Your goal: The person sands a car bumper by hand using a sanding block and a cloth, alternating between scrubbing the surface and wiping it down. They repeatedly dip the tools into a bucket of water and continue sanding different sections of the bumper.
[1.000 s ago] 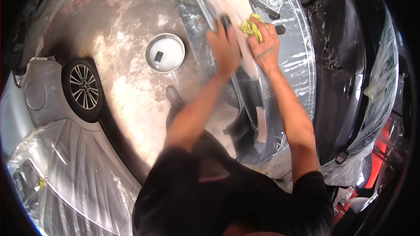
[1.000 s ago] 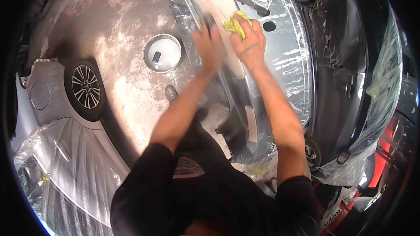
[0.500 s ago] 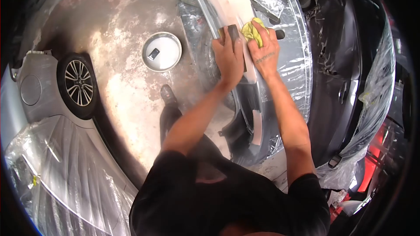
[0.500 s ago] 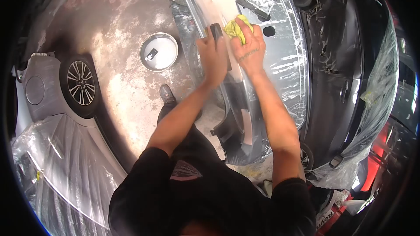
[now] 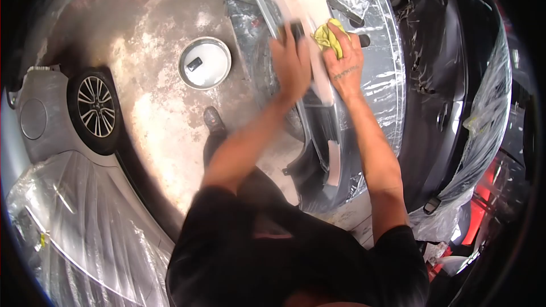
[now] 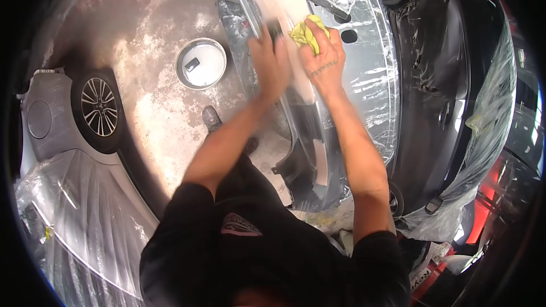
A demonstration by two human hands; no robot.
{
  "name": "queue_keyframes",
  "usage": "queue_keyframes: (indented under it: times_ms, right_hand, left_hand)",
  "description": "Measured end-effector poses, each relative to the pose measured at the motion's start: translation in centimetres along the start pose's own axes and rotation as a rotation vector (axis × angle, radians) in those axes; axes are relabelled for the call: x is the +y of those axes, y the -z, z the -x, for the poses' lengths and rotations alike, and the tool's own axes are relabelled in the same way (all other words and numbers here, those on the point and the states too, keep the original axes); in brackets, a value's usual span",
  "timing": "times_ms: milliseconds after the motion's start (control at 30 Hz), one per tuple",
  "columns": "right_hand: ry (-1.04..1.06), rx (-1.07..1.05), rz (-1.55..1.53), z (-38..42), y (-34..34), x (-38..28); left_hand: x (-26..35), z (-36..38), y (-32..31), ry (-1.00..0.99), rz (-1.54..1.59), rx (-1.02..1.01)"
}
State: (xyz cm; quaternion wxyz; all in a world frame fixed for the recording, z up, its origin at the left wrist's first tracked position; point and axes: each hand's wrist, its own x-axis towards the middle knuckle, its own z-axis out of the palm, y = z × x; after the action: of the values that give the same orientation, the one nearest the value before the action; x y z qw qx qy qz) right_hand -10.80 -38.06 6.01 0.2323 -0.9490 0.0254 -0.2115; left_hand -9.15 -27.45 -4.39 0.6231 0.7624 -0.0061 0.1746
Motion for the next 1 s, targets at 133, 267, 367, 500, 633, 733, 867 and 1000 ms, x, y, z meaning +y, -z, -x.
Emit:
queue_keyframes:
  times_ms: [133,267,367,500,633,733,867,1000]
  right_hand:
    - [-0.002,-0.014,-0.004,0.7,-0.1,0.2]
    - [0.028,0.020,-0.003,0.0,-0.3,0.2]
    - [0.027,0.001,-0.010,-0.3,-0.1,0.3]
    - [0.038,-0.014,0.003,0.3,-0.2,-0.1]
    - [0.014,-0.022,0.022,-0.2,0.2,-0.3]
    - [-0.008,-0.012,0.024,0.2,0.1,-0.3]
    - [0.031,0.003,0.008,-0.4,-0.1,0.5]
    - [-0.006,0.009,-0.002,0.3,-0.2,-0.1]
  left_hand:
    - [-2.7,-17.6,-0.2,0.184,-0.151,-0.113]
    - [-0.4,-8.3,-0.5,0.111,-0.139,-0.023]
    - [3.4,5.4,1.9,0.067,-0.007,-0.079]
    - [0.1,-4.2,0.1,0.138,-0.035,-0.035]
    - [-2.9,-14.4,-0.9,0.148,-0.068,-0.008]
    - [0.3,-3.6,0.1,0.108,-0.085,0.002]
    - [1.1,4.6,0.6,0.122,-0.009,-0.045]
    - [-2.9,-15.3,-0.5,0.171,-0.166,-0.114]
